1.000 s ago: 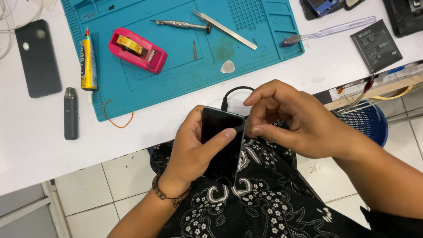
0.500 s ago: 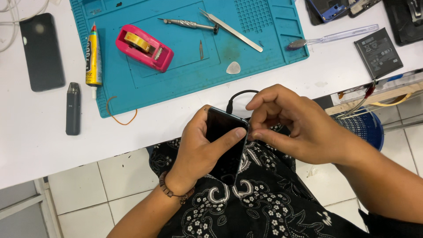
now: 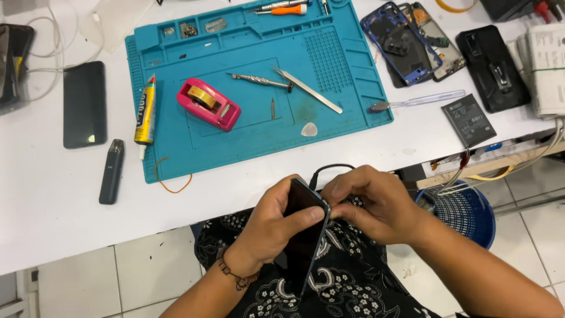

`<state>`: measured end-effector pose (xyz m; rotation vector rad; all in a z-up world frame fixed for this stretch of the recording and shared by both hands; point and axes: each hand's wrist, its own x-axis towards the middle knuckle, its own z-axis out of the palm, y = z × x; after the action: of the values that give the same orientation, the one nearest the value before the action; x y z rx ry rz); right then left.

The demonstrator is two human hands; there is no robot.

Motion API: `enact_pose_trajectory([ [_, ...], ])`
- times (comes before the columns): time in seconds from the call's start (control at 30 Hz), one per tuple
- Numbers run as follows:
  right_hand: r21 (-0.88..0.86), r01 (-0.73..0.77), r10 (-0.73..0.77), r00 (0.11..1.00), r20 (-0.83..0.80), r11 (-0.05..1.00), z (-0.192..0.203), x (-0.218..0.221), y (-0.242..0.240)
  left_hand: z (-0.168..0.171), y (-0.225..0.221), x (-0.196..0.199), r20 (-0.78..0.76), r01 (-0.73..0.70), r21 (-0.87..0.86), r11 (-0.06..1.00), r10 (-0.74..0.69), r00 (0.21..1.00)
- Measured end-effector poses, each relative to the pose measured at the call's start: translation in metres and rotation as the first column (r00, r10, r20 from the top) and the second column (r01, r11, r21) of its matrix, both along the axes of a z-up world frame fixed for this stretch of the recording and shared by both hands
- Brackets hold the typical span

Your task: The person holds a smartphone and uses a metal prying tool to work along the device's edges and seams. They connect a charging cable to the phone, then disconnect it. The person continues to pry at the phone's frame and later handles a small cylindrical component, possibly a SIM tray or connector, using their fingers.

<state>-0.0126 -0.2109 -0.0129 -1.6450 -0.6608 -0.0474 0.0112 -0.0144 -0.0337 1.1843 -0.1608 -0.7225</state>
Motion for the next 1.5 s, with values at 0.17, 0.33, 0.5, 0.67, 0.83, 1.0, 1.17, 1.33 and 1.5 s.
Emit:
enact_pose_trajectory([
  [0.17,0.012,0.110,-0.110,0.974,0.198,0.994,-0.018,0.004,0.000,0.009,0.006,-0.002,-0.033,0.255,-0.051,0.966,-0.257,0.966],
  [0.33,-0.039,0.174,-0.160,0.957,0.243,0.984,0.007,0.000,0.007,0.021,0.010,0.003,0.019,0.292,-0.004,0.956,-0.292,0.956],
  [0.5,-0.229,0.150,-0.123,0.984,0.130,0.962,0.032,-0.003,-0.001,0.024,0.009,0.010,-0.013,0.250,0.065,0.966,-0.250,0.968],
  [0.67,-0.246,0.164,-0.078,0.942,0.325,0.955,0.019,0.003,-0.004,0.006,0.001,0.003,-0.100,0.261,-0.077,0.962,-0.268,0.958],
  [0.83,-0.230,0.218,-0.092,0.885,0.457,0.949,0.029,0.005,0.009,0.005,0.002,0.005,-0.105,0.246,-0.144,0.958,-0.262,0.959],
  [1.0,-0.307,0.392,-0.133,0.777,0.615,0.867,0.048,0.007,-0.001,0.027,0.008,0.017,0.047,0.248,-0.116,0.962,-0.244,0.969],
  [1.17,-0.693,0.103,0.149,0.945,0.293,0.714,0.073,0.010,-0.012,0.057,0.013,0.032,0.091,0.318,0.540,0.779,-0.430,0.898],
  [1.33,-0.743,-0.071,0.252,0.958,0.135,0.666,0.071,0.014,-0.002,0.083,0.008,0.043,-0.029,0.403,0.632,0.662,-0.500,0.866],
  [1.5,-0.731,-0.091,0.213,0.974,0.075,0.676,0.063,0.017,-0.001,0.087,0.018,0.053,-0.060,0.412,0.606,0.680,-0.478,0.876],
])
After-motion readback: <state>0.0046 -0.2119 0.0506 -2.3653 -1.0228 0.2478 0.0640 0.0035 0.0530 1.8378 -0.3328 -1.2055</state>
